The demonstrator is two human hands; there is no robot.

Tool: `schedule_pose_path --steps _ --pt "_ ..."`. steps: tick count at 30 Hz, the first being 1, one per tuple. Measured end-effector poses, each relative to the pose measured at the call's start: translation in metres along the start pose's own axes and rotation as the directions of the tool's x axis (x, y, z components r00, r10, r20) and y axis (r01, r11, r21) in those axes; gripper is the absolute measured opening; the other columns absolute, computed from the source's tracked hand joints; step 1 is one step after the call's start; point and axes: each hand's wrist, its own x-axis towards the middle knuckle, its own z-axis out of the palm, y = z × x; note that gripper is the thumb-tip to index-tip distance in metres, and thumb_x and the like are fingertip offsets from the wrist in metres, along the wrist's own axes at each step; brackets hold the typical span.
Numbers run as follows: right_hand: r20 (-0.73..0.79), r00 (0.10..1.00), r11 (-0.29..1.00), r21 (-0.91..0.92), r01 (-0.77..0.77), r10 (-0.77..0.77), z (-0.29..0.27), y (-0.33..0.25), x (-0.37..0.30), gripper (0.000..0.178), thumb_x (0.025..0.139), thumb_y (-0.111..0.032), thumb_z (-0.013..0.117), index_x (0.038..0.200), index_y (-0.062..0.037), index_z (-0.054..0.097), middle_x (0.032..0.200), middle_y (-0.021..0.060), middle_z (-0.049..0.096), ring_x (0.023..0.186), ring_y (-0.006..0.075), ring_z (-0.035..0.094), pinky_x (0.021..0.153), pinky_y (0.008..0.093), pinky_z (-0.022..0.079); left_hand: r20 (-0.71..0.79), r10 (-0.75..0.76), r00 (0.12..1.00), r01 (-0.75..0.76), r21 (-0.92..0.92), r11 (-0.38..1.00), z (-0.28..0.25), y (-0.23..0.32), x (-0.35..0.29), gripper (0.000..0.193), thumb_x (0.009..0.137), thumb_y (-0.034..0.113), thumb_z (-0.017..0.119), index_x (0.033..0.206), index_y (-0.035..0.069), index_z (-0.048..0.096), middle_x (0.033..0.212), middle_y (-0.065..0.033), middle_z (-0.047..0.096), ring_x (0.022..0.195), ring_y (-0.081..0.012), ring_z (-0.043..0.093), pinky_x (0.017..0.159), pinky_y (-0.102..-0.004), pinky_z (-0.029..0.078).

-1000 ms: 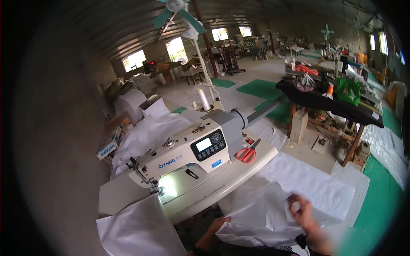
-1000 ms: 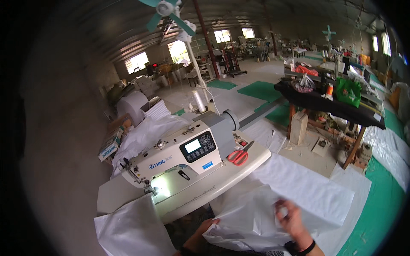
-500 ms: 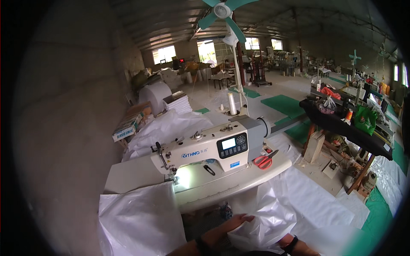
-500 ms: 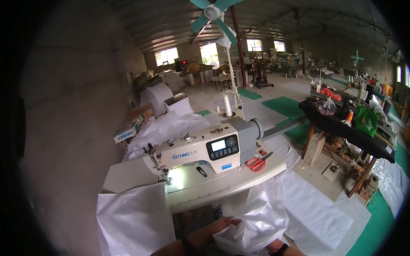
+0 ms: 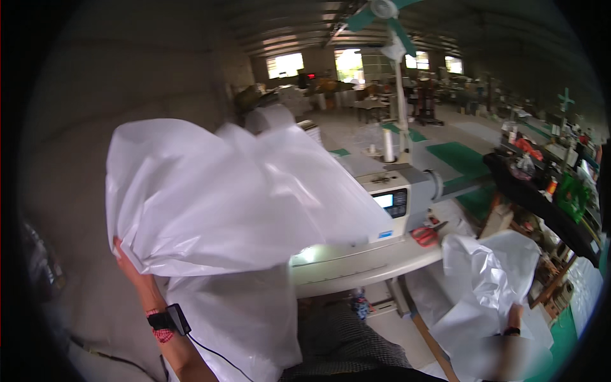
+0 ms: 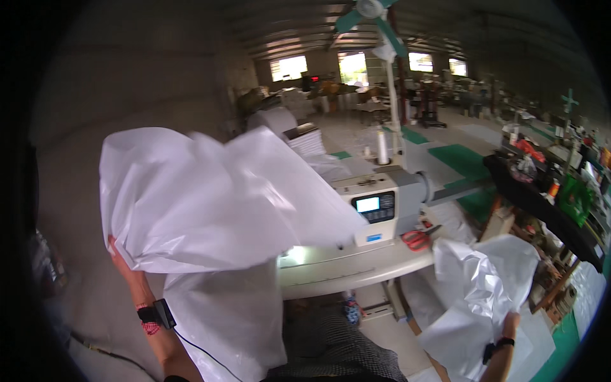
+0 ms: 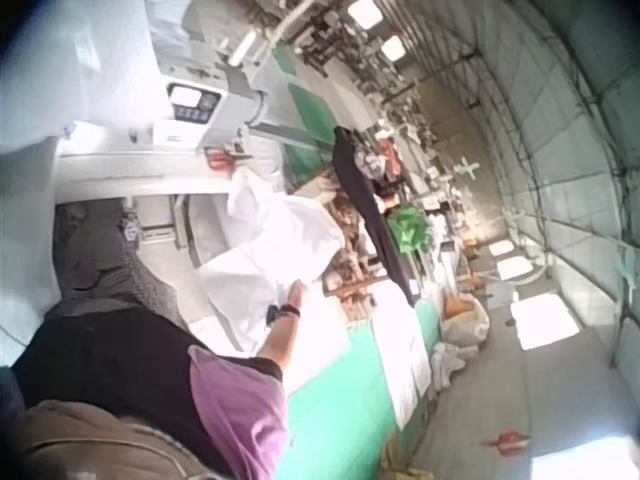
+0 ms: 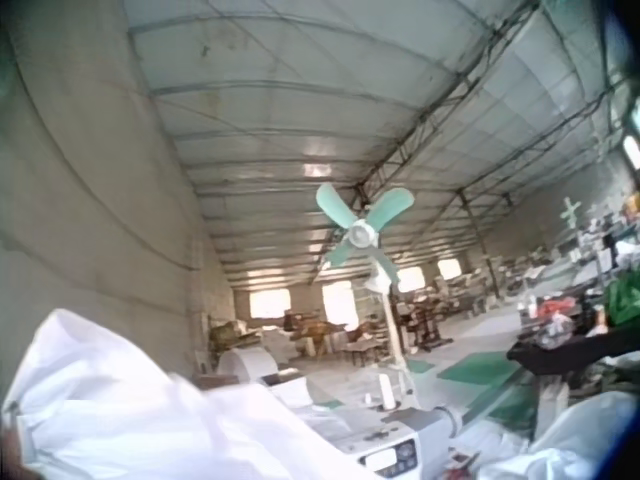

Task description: The recorder is using an industrial sewing machine to join or hem large white plastic or fabric sheets.

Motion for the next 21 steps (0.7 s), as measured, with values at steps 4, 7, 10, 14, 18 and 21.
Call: schedule_pose_path --steps 4,7,10,14,18,21 --pt "0.059 0.998 0.59 -0.807 0.04 0.013 -0.022 -0.074 -0.028 0.099 0.078 -0.008 0.061 0.154 -0.0147 -0.001 0.126 0.0233 0.057 0.101 0.0401 0.063 0.088 0.0469 0.051 -0.018 0.086 0.996 -0.077 0.295 0.953 -0.113 0.013 -0.013 0.065 0.098 0.047 0.048 0.134 -0.007 0.046 0.123 -0.0197 0.057 0.108 -0.0261 0.059 0.095 -0.0369 0.047" --pt "0.438 0.84 0.72 -0.464 0.517 -0.321 -0.001 -0.133 -0.073 0.09 0.087 -0.035 0.063 0.156 -0.0196 0.008 0.148 0.0317 0.031 0.128 0.0459 0.044 0.1 0.0539 0.043 -0.14 0.039 0.989 0.018 0.381 0.924 -0.181 -0.009 -0.043 0.069 0.098 0.048 0.047 0.136 -0.008 0.043 0.125 -0.0211 0.055 0.112 -0.0265 0.057 0.097 -0.0373 0.046" --pt "0.69 0.718 0.504 -0.653 0.565 0.091 0.042 -0.137 -0.147 0.108 0.076 -0.058 0.068 0.154 -0.0105 0.011 0.15 0.0323 0.026 0.131 0.0474 0.04 0.105 0.0537 0.038 -0.156 -0.178 0.971 0.229 0.423 0.877 -0.26 -0.033 -0.086 0.065 0.099 0.048 0.047 0.131 -0.009 0.049 0.119 -0.0159 0.06 0.109 -0.0213 0.058 0.096 -0.0347 0.046" --pt "0.668 0.741 0.37 -0.706 0.604 0.065 0.058 -0.115 -0.165 0.129 0.057 -0.067 0.078 0.15 -0.0008 0.018 0.141 0.0303 0.042 0.121 0.0428 0.052 0.099 0.0486 0.045 -0.219 -0.231 0.948 0.318 0.681 0.659 -0.36 -0.061 -0.146 0.06 0.099 0.048 0.049 0.121 -0.007 0.057 0.109 -0.0081 0.063 0.1 -0.0152 0.059 0.088 -0.0317 0.048" --pt "0.807 0.572 0.255 -0.59 0.766 0.148 0.057 -0.156 -0.138 0.097 0.054 -0.057 0.084 0.129 -0.0029 0.055 0.105 0.0149 0.069 0.1 0.028 0.066 0.088 0.0411 0.051 -0.366 -0.227 0.902 0.428 0.706 0.564 -0.412 -0.071 -0.186 0.053 0.098 0.051 0.05 0.096 0.0 0.065 0.088 -0.0019 0.061 0.079 -0.0123 0.056 0.072 -0.0272 0.048" --pt "0.823 0.567 0.354 -0.537 0.766 0.021 0.082 -0.252 -0.168 0.039 0.076 -0.042 0.072 0.094 -0.007 0.071 0.105 0.0149 0.069 0.101 0.0286 0.065 0.085 0.0415 0.052 -0.304 -0.412 0.859 0.512 0.534 0.673 -0.428 -0.063 -0.197 0.054 0.098 0.051 0.05 0.105 -0.001 0.063 0.092 -0.0027 0.062 0.08 -0.0133 0.058 0.075 -0.0296 0.05"
